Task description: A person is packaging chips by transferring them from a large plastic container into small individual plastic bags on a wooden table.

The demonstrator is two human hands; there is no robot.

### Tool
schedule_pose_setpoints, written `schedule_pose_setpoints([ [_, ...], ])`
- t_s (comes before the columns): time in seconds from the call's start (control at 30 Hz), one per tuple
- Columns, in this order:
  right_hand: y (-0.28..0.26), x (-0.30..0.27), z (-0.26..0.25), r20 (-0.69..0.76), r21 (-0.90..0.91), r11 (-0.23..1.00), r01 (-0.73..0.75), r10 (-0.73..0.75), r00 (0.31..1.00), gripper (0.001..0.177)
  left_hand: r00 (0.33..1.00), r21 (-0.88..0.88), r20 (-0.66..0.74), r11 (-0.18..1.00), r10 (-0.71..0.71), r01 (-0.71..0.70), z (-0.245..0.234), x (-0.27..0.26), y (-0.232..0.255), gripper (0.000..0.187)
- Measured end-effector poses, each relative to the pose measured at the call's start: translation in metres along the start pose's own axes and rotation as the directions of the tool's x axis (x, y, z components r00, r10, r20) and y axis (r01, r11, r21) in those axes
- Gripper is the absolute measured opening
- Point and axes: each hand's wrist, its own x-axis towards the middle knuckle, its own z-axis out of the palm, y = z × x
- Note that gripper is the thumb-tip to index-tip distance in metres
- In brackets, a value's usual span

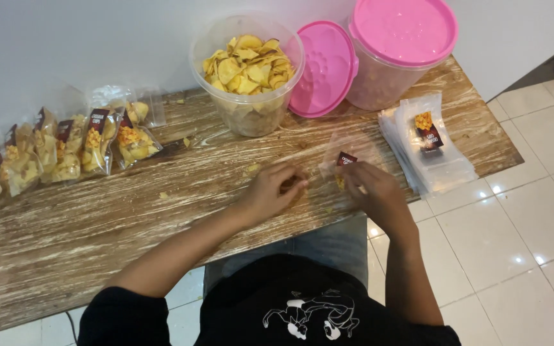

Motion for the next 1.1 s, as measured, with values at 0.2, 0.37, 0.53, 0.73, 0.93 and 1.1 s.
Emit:
schedule_pose_setpoints([
  [0.2,-0.039,0.02,-0.05,-0.21,0.075,0.971,0.229,-0.209,0.955,0.014,0.764,-0.823,0.269,0.272,-0.587,0.499,0.025,-0.009,-0.045,0.051],
  [0.37,-0.013,0.052,-0.039,-0.204,0.272,0.902,0.336,-0.287,0.936,0.01,0.685,-0.889,0.377,-0.036,-0.624,0.456,0.0,-0.018,-0.04,0.038],
  [0.53,-0.007,0.117,-0.029,-0.161,0.218,0.9,0.377,-0.348,0.924,0.021,0.78,-0.9,0.267,0.142,-0.567,0.411,-0.049,-0.018,-0.008,0.038],
  [0.73,-0.04,0.124,0.015,-0.051,0.324,0.859,0.398,-0.404,0.913,0.023,0.804,-0.93,0.106,0.229,-0.585,0.289,-0.039,-0.038,-0.055,0.041],
  [0.93,-0.073,0.126,0.064,0.134,0.497,0.812,0.306,-0.42,0.897,0.035,0.775,-0.932,0.105,0.21,-0.624,0.295,-0.01,-0.064,-0.109,0.048],
  [1.1,-0.056,0.119,0.078,0.24,0.544,0.815,0.199,-0.378,0.894,0.031,0.787,-0.934,0.122,0.199,-0.604,0.297,-0.005,-0.058,-0.11,0.049],
])
